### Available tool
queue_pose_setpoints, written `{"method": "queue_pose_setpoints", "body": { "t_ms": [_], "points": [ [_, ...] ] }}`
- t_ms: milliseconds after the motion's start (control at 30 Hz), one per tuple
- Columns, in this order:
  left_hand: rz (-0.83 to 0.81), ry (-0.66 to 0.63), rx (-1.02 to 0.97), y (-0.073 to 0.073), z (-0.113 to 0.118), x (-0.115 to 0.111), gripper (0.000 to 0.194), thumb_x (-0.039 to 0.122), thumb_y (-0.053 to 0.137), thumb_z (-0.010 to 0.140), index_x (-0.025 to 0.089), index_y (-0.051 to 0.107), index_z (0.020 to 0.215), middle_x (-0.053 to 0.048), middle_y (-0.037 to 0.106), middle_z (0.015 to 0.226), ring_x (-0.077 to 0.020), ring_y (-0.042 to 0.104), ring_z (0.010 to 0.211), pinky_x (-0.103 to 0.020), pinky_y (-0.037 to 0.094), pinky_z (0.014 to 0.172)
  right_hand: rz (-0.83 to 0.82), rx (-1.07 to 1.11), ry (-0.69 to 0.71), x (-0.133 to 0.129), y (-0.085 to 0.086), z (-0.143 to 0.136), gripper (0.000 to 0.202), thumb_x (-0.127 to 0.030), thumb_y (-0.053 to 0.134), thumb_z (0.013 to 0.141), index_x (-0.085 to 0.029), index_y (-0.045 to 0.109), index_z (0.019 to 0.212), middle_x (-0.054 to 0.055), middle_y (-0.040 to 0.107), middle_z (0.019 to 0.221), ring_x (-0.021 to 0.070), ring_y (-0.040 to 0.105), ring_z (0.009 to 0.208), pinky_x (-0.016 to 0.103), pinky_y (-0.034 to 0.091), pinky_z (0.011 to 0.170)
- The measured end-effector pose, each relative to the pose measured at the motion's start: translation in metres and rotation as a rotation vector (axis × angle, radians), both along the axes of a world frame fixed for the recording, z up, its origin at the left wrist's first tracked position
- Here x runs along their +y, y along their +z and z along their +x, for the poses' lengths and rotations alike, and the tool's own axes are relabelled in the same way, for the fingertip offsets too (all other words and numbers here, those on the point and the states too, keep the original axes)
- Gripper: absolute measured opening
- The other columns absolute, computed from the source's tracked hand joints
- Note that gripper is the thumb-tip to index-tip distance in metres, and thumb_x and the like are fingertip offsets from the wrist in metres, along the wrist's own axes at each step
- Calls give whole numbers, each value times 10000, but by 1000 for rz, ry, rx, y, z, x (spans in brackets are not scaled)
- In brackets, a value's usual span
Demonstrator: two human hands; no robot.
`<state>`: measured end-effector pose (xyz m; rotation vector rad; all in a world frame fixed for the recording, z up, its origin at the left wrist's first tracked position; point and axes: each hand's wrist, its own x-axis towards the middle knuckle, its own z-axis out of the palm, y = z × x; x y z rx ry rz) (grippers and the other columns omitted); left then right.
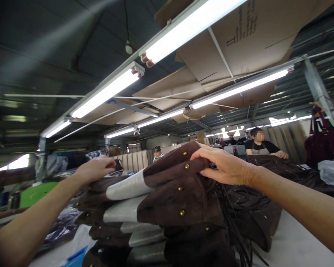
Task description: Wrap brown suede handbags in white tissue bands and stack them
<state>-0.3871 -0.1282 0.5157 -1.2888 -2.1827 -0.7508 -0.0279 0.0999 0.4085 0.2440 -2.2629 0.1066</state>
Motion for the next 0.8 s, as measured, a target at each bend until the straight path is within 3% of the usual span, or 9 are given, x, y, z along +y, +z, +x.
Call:
{"method": "queue_pose_setpoints", "body": {
  "t_ms": [67, 133, 200, 267, 400, 500, 600, 700, 800],
  "points": [
    [2, -100, 95, 6, 59, 16, 318, 470, 626, 740, 209, 687, 912, 15, 675, 989, -198, 572, 990, -238, 412, 860, -10, -3, 11, -2, -2, -1, 346, -144, 534, 848, -232, 537, 1183, 64, 557, 1217, 234, 507, 1163, 352, 407, 992],
    [-78, -324, 164, 1, 124, 34, 479, 568, 494, 834, 251, 612, 1174, 1, 618, 1225, -220, 554, 1100, -285, 408, 941, -61, -1, -2, -3, -6, -4, 363, -141, 524, 851, -235, 505, 1201, 71, 501, 1301, 243, 449, 1249, 401, 338, 1071],
    [-205, -514, 258, -13, 181, 53, 578, 599, 550, 804, 250, 548, 1264, -39, 614, 1241, -250, 579, 1072, -335, 437, 914, -134, 32, -32, -4, -13, -6, 393, -140, 521, 845, -233, 453, 1220, 86, 409, 1397, 242, 407, 1301, 424, 304, 1099],
    [-195, -533, 329, -30, 217, 68, 597, 557, 656, 741, 224, 560, 1227, -73, 655, 1130, -267, 610, 985, -357, 461, 840, -189, 99, -58, -2, -20, -7, 410, -147, 519, 846, -226, 406, 1232, 105, 295, 1481, 238, 346, 1356, 430, 278, 1115],
    [-79, -583, 408, -52, 228, 84, 486, 454, 686, 751, 244, 560, 1171, -54, 660, 1065, -253, 612, 961, -369, 456, 822, -155, 138, -20, 6, -19, -1, 230, -219, 553, 865, -211, 491, 1086, 117, 266, 1504, 261, 268, 1398, 419, 291, 1099],
    [-61, -584, 427, -58, 221, 83, 411, 416, 693, 743, 290, 549, 1106, -21, 655, 1046, -245, 611, 954, -373, 454, 807, -84, 90, 66, 9, -5, 1, 100, -242, 620, 839, -203, 563, 911, 105, 501, 1280, 256, 481, 1201, 359, 426, 950],
    [1, -496, 433, -57, 220, 82, 372, 410, 690, 732, 293, 513, 1037, -13, 648, 978, -242, 615, 899, -365, 451, 750, -71, 210, 105, 7, 6, -8, 67, -171, 619, 819, -202, 587, 869, 48, 585, 999, 192, 561, 928, 306, 456, 806],
    [42, -414, 490, -58, 218, 83, 241, 373, 580, 811, 278, 472, 1004, -13, 642, 947, -232, 620, 852, -343, 428, 695, -183, 332, 94, 5, 4, -21, 106, -157, 638, 795, -205, 598, 882, 17, 584, 909, 166, 555, 841, 291, 455, 764],
    [-11, -359, 575, -68, 215, 87, 190, 355, 479, 875, 277, 464, 1047, -16, 643, 973, -241, 623, 858, -338, 408, 691, -463, 256, 225, 6, -8, -21, 300, -214, 719, 749, -227, 535, 986, -18, 589, 895, 134, 581, 780, 262, 486, 718]
  ]
}}
